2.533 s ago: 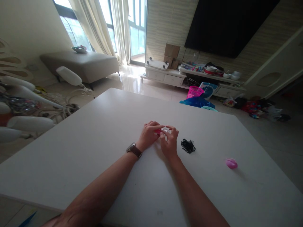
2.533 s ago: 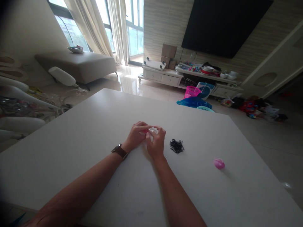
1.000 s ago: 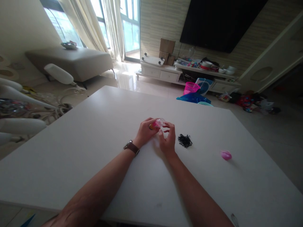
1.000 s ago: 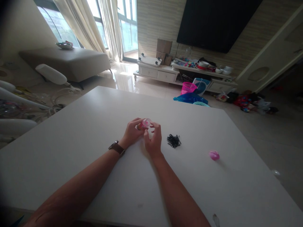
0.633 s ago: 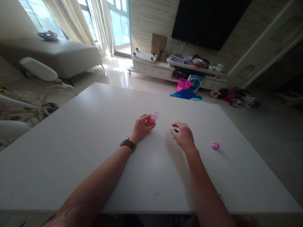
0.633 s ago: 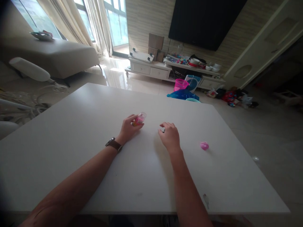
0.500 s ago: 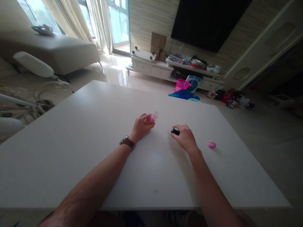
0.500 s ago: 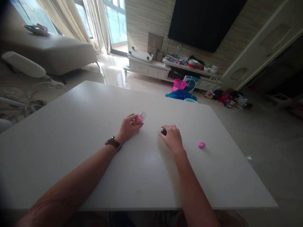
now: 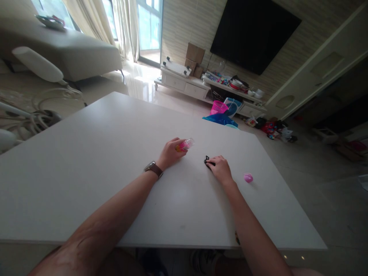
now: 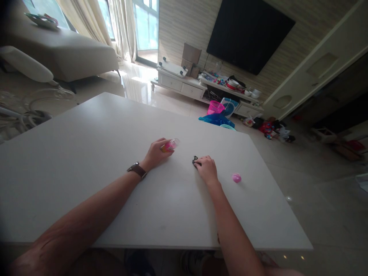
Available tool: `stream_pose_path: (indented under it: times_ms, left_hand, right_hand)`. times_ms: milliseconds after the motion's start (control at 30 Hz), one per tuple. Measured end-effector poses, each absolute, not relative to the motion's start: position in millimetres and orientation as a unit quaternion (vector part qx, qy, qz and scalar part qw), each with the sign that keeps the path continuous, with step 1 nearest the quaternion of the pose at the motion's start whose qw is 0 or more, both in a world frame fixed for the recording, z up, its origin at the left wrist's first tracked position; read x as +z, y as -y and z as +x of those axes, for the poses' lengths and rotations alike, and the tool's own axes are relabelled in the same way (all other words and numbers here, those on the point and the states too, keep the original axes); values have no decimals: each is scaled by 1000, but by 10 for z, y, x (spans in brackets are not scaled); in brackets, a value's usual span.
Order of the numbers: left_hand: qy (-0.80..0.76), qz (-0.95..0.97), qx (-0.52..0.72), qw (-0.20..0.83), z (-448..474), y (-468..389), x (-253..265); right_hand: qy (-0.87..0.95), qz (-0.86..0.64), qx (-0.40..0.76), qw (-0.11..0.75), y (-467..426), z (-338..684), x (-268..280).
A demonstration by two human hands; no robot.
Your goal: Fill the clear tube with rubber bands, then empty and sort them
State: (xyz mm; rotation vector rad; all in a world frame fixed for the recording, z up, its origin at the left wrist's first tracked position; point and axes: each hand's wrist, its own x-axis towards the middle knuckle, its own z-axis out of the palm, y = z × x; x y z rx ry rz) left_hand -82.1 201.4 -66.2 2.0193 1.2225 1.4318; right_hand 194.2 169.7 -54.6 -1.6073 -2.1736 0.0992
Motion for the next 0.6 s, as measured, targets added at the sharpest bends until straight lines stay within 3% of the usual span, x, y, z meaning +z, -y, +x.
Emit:
stream_pose_path:
  times_ms: [133,300,600]
  left_hand:
    - [-434,716,512,194,-807,-2020,-663]
    - [-430,726,500,192,-800,-2011,-657]
    - [-419,739,498,172,-786,-2035,-702]
  right_hand:
    - [778,-577,34,247,-1699,1925,-508]
    - [733,-579,67,351,-1686,1913,-426]
    - [626,-582,248,455,-1750,1884,-333]
